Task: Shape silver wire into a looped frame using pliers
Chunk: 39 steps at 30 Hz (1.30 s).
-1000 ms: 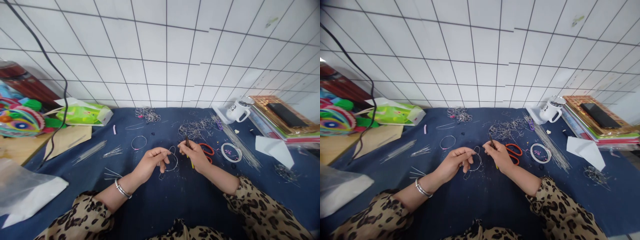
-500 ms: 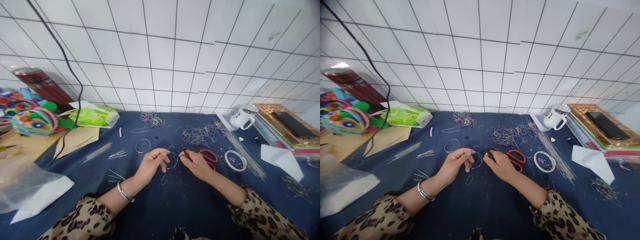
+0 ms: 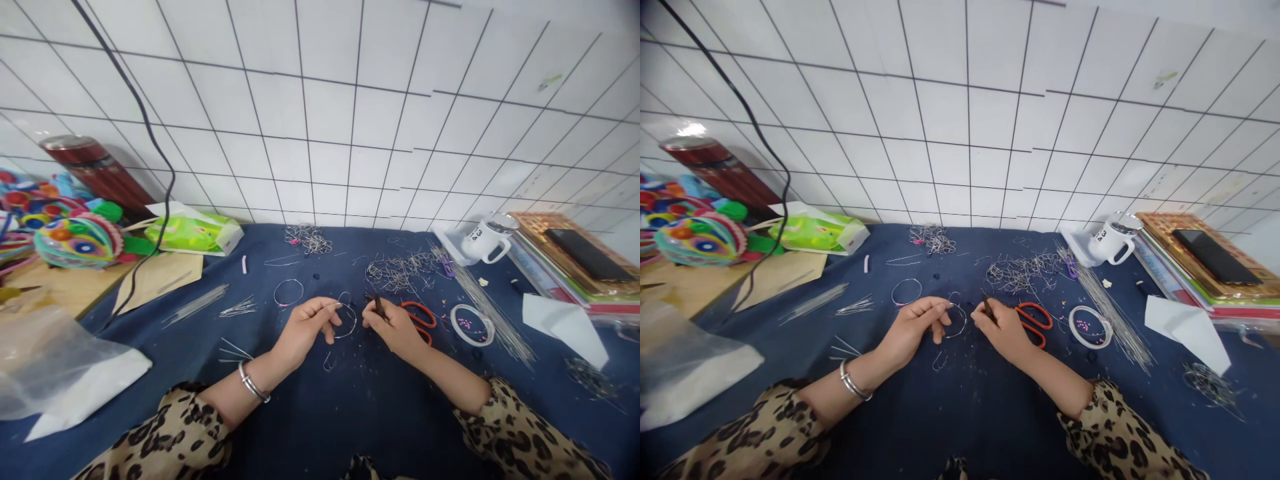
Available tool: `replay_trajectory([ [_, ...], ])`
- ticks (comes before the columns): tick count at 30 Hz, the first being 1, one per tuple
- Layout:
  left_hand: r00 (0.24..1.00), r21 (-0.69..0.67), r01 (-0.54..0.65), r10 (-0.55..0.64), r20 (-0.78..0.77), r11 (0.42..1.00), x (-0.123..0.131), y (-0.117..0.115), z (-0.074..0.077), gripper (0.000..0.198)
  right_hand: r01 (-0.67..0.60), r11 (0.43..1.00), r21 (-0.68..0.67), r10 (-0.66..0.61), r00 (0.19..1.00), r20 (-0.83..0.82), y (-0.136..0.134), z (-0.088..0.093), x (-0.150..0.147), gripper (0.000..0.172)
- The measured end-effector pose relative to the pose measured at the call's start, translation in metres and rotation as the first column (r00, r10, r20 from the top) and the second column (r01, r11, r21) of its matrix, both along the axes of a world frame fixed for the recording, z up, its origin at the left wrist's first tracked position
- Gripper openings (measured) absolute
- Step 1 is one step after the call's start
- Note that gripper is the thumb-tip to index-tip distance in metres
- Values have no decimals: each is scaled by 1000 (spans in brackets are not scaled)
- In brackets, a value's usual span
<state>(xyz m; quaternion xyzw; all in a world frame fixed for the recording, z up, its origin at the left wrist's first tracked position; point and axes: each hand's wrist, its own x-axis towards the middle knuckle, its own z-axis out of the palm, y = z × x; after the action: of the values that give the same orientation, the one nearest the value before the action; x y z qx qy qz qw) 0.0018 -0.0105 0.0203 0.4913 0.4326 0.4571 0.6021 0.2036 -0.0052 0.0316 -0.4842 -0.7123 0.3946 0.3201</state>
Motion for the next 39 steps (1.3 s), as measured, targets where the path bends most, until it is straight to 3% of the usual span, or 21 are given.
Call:
replay_trajectory([
  [4, 991, 27, 103, -100, -85, 994, 2, -5, 1, 25, 53, 999, 8, -52, 998, -32, -2, 7, -4, 24],
  [10, 974, -7, 218, -218, -69, 976, 5, -9, 0, 25, 2, 996, 86, -3, 1000, 11, -5, 13, -13, 23],
  [17, 979, -14, 179, -177, 102, 984, 6, -7, 4, 24, 152, 985, -82, -167, 958, -233, 1, -1, -7, 25],
  [23, 989, -41, 123, -119, 93, 992, 8, -7, 3, 17, 183, 971, -152, -222, 924, -312, 6, -9, -3, 25],
  [30, 994, -40, 102, -101, 33, 994, 7, -7, -2, 23, 142, 986, -91, -160, 958, -237, 4, -7, -2, 22],
  [34, 991, 69, 69, -60, -123, 995, 7, -7, -1, 23, 113, 992, -49, -120, 980, -161, 1, 0, -4, 21],
  [39, 954, 179, 141, -85, -288, 974, 7, -8, 2, 22, 17, 998, 56, -15, 999, -39, -2, 7, -7, 20],
])
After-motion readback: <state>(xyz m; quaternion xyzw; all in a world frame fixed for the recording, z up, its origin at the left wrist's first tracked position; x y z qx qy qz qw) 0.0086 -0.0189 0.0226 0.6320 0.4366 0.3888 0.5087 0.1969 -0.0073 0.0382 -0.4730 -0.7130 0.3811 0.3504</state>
